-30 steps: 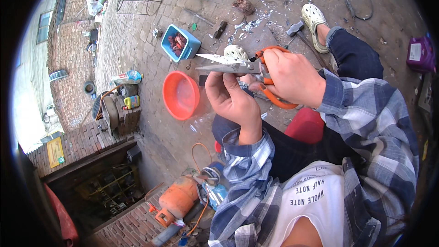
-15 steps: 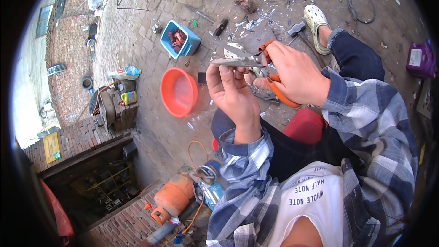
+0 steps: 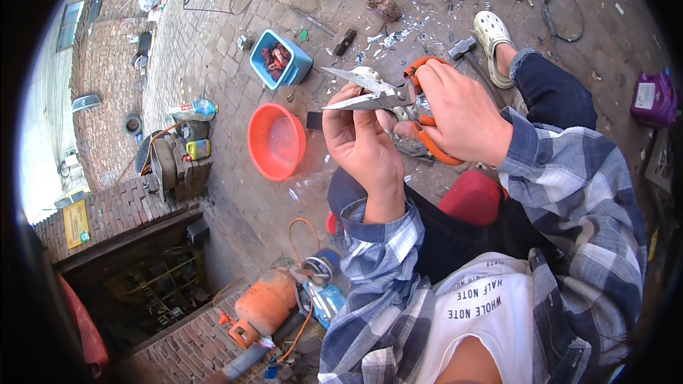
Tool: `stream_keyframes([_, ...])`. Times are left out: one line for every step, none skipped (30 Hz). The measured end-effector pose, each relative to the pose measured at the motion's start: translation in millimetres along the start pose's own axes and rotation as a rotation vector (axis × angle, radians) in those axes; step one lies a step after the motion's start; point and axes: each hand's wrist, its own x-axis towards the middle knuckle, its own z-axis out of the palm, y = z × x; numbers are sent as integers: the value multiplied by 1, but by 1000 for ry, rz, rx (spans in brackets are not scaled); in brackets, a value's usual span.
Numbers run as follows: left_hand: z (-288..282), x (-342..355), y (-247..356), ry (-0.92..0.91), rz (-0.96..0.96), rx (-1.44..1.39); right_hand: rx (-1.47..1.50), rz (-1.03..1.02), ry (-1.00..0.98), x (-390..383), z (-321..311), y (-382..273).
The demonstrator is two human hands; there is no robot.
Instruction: The person sits on a low stool and uses a hammer and chisel to shape a small metal piece on a metal block. They then use pliers to bend and adjust the same piece. The workspace is cluttered with tools and debris.
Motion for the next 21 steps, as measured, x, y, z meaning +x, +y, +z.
stream_keyframes([2, 0, -1, 30, 8, 17, -2, 4, -2, 0, -1, 0])
stream_keyframes([2, 0, -1, 44, 13, 37, -18, -3, -4, 1, -3, -1])
stream_keyframes([3, 0, -2, 59, 18, 57, -34, -10, -6, 3, -6, -3])
stream_keyframes([2, 0, -2, 58, 21, 79, -49, -17, -8, 3, -8, -4])
stream_keyframes([2, -1, -1, 43, 25, 86, -58, -26, 6, 3, -8, -4])
stream_keyframes([3, -1, 0, 27, 30, 92, -67, -34, 22, 4, -8, -4])
stream_keyframes([3, -2, 1, -2, 36, 82, -76, -43, 37, 4, -9, -3])
stream_keyframes([3, -2, 2, -16, 48, 93, -83, -51, 46, 4, -9, -3])
stream_keyframes([2, -3, 3, -28, 60, 105, -89, -61, 54, 5, -10, -3])
stream_keyframes([2, -3, 4, -25, 79, 137, -95, -71, 62, 5, -11, -3])
stream_keyframes([1, -3, 5, -20, 99, 182, -94, -61, 34, 6, -12, -4])
stream_keyframes([0, -3, 5, -15, 117, 224, -96, -49, 6, 5, -12, -4])
stream_keyframes([-1, -2, 4, -8, 138, 279, -98, -37, -22, 4, -13, -3])
stream_keyframes([-2, -2, 4, -1, 158, 334, -105, -40, -19, 3, -11, -1])
stream_keyframes([0, -3, 4, -10, 139, 295, -114, -44, -12, 2, -10, 0])
stream_keyframes([2, -4, 5, -18, 119, 256, -122, -47, -5, 1, -9, 1])
stream_keyframes([3, -4, 5, -21, 107, 238, -107, -32, -18, 0, -9, 2])
stream_keyframes([3, -5, 7, -19, 98, 223, -87, -21, -35, -1, -8, 1])
stream_keyframes([2, -5, 7, -12, 97, 229, -68, -10, -51, -1, -8, 0])
stream_keyframes([2, -5, 8, -12, 98, 228, -67, -18, -43, 0, -8, 0])
stream_keyframes([1, -5, 8, -11, 98, 226, -68, -26, -35, 0, -8, -1])
